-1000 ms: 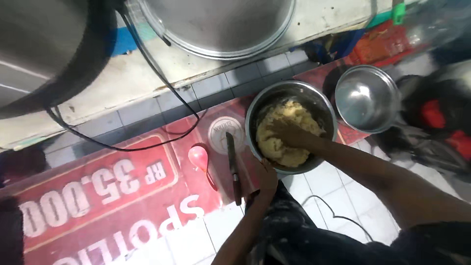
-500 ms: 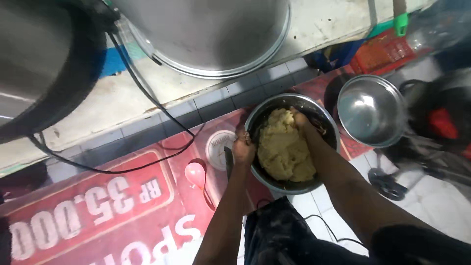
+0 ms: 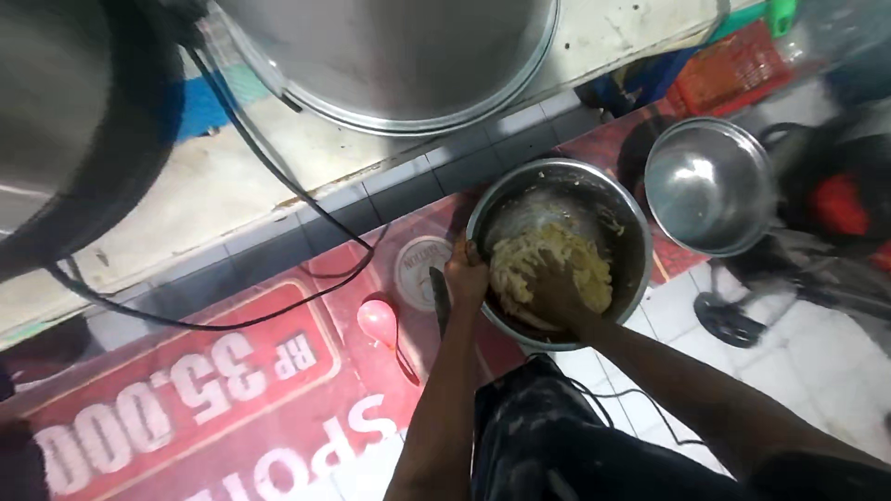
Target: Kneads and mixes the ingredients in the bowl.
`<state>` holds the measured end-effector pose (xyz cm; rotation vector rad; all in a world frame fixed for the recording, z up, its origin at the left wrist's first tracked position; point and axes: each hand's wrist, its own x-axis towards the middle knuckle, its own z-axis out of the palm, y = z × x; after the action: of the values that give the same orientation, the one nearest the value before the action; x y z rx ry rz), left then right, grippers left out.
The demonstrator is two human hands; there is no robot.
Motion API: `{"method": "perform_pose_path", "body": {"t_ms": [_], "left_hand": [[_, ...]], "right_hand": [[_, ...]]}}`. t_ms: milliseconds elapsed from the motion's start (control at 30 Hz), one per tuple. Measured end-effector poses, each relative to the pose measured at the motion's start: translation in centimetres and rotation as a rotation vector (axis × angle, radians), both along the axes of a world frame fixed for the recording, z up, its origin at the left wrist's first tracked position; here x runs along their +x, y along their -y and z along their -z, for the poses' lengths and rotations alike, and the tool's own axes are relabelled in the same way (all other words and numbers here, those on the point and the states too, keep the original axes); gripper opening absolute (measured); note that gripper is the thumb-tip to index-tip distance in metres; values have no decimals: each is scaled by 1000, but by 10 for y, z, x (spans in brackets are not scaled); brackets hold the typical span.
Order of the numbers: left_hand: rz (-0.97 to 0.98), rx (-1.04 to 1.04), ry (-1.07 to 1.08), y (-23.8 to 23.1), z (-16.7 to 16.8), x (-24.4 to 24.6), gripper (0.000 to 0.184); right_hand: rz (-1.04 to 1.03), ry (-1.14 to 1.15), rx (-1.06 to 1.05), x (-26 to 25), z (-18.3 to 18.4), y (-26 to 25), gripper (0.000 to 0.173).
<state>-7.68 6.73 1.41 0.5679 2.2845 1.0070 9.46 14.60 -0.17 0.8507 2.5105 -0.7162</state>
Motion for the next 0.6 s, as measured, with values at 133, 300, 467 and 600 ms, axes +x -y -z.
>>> {"method": "perform_pose_path", "body": {"t_ms": [133,300,467,600], "left_hand": [[33,-65,-13,-3,-4,-2,45],[-74,-47,47,23,-5,44,54],[-141,-51,104,39,-23,74,48],[-55,15,45,0,-15,8,48]], "right_hand": [[33,-87,175,-32,39,-35,73],[-37,-17,139,-44,30,-51,79],[-58,-39,-33,0,-42,-34,54],[676,-176,85,34,-45,-44,49]]}}
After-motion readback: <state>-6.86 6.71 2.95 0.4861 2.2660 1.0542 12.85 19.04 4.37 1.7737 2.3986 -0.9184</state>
